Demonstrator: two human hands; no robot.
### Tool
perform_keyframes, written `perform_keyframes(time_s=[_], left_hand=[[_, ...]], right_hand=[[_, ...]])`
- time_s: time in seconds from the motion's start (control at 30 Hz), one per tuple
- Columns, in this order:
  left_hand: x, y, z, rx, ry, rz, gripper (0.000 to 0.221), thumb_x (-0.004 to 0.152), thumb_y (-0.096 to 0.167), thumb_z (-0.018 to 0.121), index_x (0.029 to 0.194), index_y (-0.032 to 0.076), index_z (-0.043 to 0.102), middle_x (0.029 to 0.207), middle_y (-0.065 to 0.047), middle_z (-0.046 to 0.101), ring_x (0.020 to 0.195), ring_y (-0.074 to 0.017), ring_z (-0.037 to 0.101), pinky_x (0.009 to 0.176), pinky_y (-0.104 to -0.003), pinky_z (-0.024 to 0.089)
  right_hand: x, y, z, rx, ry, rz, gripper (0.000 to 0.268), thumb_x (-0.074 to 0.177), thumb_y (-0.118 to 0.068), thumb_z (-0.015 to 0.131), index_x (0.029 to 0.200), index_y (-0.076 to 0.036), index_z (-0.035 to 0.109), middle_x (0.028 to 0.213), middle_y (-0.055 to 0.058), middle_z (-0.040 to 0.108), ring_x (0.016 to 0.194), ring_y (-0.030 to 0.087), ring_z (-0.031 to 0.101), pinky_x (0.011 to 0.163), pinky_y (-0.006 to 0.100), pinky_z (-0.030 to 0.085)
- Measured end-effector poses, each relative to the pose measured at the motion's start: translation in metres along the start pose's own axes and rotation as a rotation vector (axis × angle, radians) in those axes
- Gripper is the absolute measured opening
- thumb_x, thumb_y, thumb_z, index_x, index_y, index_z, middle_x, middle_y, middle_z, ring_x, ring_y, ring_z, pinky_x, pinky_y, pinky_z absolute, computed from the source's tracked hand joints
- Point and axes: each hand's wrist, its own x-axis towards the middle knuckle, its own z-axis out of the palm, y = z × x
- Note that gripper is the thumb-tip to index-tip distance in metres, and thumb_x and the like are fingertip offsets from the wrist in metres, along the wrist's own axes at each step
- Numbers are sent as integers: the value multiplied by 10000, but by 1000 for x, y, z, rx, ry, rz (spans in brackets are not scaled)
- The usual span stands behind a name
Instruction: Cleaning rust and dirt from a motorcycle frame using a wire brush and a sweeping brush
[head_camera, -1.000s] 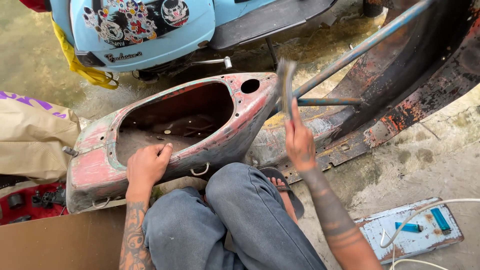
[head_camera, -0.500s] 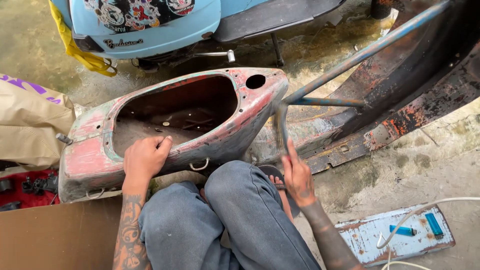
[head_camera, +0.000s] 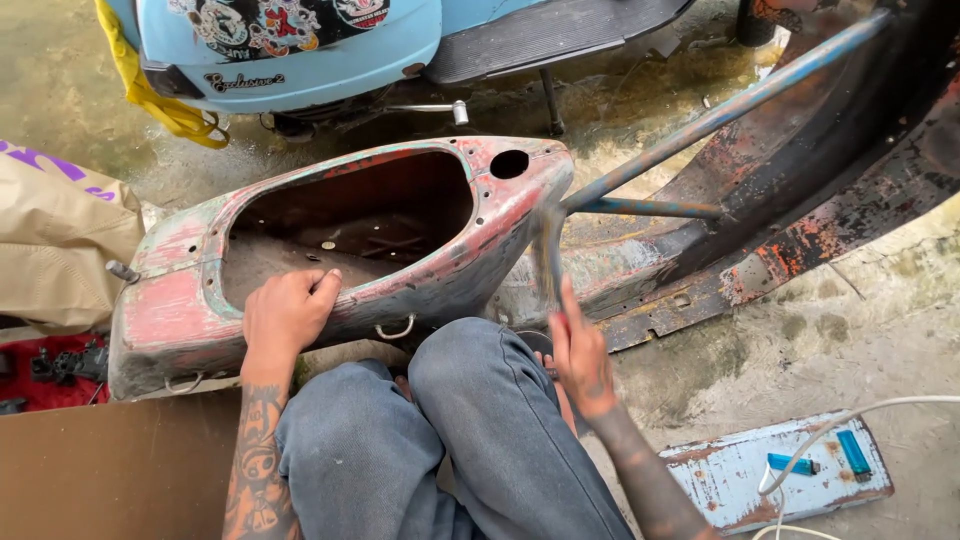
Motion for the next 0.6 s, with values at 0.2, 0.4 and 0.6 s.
perform_keyframes(time_s=[0.2, 0.4, 0.6], left_hand=[[1, 0, 0, 17, 7, 4, 590, 923, 576, 489, 661, 65, 622, 744, -243, 674, 898, -493, 672, 786, -536, 511], [-2, 1, -2, 11, -8, -11, 589, 906, 590, 484, 669, 73, 635, 764, -232, 690, 934, -476, 680, 799, -529, 521], [1, -1, -1, 0, -13, -8, 575, 886, 588, 497, 650, 80, 626, 729, -229, 678, 900, -474, 682, 778, -510, 513]], right_hand=[[47, 3, -8, 120, 58, -10, 534, 1089, -238, 399, 1604, -100, 362, 584, 121, 632, 457, 210, 537, 507, 336, 464], [150, -39, -59, 2, 145, -229, 538, 1093, -213, 495, 1616, -179, 374, 687, 188, 662, 574, 342, 639, 539, 449, 478], [53, -42, -49, 9, -5, -56, 554, 1082, -217, 407, 1625, -155, 313, 594, 85, 604, 480, 185, 507, 525, 314, 462]])
